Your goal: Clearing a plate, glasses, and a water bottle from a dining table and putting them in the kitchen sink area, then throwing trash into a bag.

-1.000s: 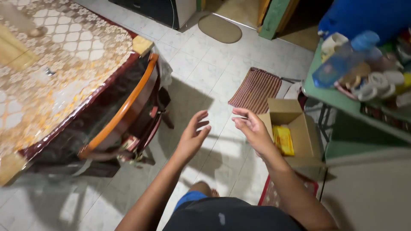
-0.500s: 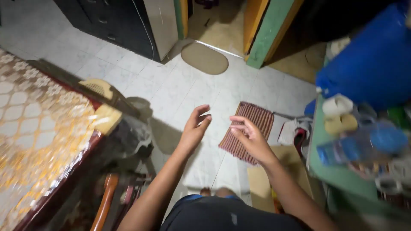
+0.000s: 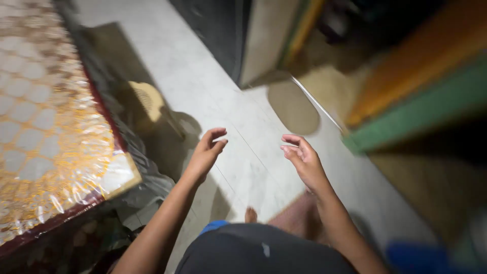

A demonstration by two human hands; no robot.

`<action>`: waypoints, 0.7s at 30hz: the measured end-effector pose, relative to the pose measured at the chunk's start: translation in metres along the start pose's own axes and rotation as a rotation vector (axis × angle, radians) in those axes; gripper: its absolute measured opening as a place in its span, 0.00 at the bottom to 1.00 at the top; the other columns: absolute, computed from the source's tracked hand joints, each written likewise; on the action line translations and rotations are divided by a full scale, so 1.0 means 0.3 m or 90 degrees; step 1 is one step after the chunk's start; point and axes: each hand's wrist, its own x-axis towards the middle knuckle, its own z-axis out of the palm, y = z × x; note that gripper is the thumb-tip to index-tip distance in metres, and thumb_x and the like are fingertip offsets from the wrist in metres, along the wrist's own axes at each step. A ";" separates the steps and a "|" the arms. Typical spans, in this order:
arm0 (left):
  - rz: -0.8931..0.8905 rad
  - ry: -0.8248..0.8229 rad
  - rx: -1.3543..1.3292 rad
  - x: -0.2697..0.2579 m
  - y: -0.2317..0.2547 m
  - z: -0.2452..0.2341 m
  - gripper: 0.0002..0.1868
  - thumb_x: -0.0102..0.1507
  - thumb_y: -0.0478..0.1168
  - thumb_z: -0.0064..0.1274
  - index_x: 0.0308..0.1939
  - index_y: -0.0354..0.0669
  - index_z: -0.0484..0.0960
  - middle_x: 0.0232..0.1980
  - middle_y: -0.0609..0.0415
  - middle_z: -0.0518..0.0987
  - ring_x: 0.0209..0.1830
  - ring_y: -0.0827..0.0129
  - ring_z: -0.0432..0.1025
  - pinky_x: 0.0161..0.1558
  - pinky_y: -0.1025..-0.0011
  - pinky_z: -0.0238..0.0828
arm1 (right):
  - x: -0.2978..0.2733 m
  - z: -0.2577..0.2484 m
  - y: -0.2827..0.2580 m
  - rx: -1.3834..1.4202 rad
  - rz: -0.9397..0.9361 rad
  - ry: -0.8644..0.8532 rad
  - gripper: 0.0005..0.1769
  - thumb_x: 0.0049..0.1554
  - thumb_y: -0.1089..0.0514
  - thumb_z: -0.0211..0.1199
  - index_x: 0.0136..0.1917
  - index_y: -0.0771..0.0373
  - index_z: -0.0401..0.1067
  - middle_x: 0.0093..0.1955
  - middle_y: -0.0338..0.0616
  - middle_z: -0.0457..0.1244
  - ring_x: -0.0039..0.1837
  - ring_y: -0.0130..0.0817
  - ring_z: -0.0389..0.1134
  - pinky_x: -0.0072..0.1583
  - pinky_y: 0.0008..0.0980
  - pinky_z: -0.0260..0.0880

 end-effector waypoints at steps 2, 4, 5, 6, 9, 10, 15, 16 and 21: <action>0.010 0.062 -0.004 0.083 0.072 -0.041 0.22 0.66 0.40 0.52 0.64 0.44 0.73 0.66 0.57 0.76 0.60 0.68 0.72 0.59 0.68 0.68 | 0.249 0.021 -0.014 -0.001 -0.016 -0.070 0.22 0.61 0.58 0.60 0.68 0.65 0.66 0.68 0.45 0.63 0.67 0.33 0.67 0.66 0.32 0.66; 0.007 0.126 -0.010 0.156 0.104 -0.092 0.21 0.66 0.40 0.52 0.64 0.45 0.73 0.65 0.57 0.76 0.62 0.70 0.72 0.60 0.70 0.68 | 0.464 0.094 -0.039 -0.001 -0.018 -0.143 0.22 0.61 0.58 0.60 0.68 0.65 0.66 0.68 0.45 0.64 0.67 0.33 0.67 0.66 0.33 0.66; 0.041 0.143 -0.051 0.193 0.110 -0.121 0.21 0.67 0.39 0.52 0.64 0.44 0.73 0.65 0.55 0.76 0.62 0.69 0.72 0.61 0.70 0.68 | 0.560 0.150 -0.064 -0.019 -0.019 -0.189 0.22 0.62 0.57 0.60 0.68 0.65 0.66 0.67 0.44 0.64 0.66 0.32 0.67 0.66 0.33 0.66; 0.081 0.156 -0.087 0.240 0.120 -0.157 0.21 0.67 0.38 0.51 0.65 0.43 0.72 0.65 0.54 0.76 0.63 0.69 0.73 0.62 0.70 0.69 | 0.658 0.212 -0.088 -0.034 -0.025 -0.229 0.22 0.62 0.57 0.59 0.68 0.64 0.66 0.67 0.43 0.64 0.66 0.32 0.68 0.66 0.32 0.66; 0.080 0.215 -0.107 0.358 0.135 -0.281 0.21 0.67 0.38 0.52 0.65 0.43 0.72 0.63 0.52 0.76 0.62 0.69 0.72 0.60 0.70 0.71 | 0.896 0.387 -0.072 0.009 -0.060 -0.348 0.22 0.62 0.59 0.60 0.68 0.65 0.66 0.65 0.43 0.63 0.65 0.31 0.67 0.66 0.32 0.67; 0.077 0.230 -0.106 0.415 0.108 -0.336 0.21 0.67 0.38 0.52 0.65 0.43 0.72 0.63 0.52 0.76 0.62 0.69 0.72 0.60 0.70 0.71 | 0.954 0.433 -0.096 0.013 -0.057 -0.363 0.22 0.62 0.59 0.60 0.68 0.65 0.66 0.65 0.43 0.63 0.65 0.31 0.67 0.66 0.32 0.67; 0.122 0.321 -0.040 0.694 0.206 -0.621 0.21 0.68 0.38 0.52 0.65 0.41 0.71 0.65 0.54 0.75 0.63 0.69 0.72 0.61 0.72 0.69 | 1.326 0.643 -0.207 -0.032 -0.050 -0.432 0.21 0.61 0.60 0.61 0.68 0.63 0.67 0.64 0.41 0.64 0.65 0.30 0.67 0.65 0.30 0.68; 0.124 0.336 -0.043 0.761 0.217 -0.673 0.21 0.68 0.38 0.52 0.65 0.41 0.71 0.65 0.54 0.75 0.63 0.69 0.72 0.61 0.72 0.69 | 1.414 0.673 -0.208 -0.034 -0.052 -0.446 0.21 0.61 0.60 0.61 0.68 0.63 0.67 0.64 0.41 0.64 0.65 0.30 0.67 0.65 0.30 0.68; 0.174 0.407 -0.071 1.068 0.277 -0.867 0.21 0.68 0.37 0.52 0.65 0.40 0.71 0.64 0.52 0.76 0.63 0.68 0.72 0.63 0.72 0.69 | 1.814 0.815 -0.249 -0.028 -0.055 -0.480 0.22 0.62 0.59 0.60 0.68 0.63 0.67 0.64 0.40 0.64 0.65 0.29 0.67 0.66 0.31 0.66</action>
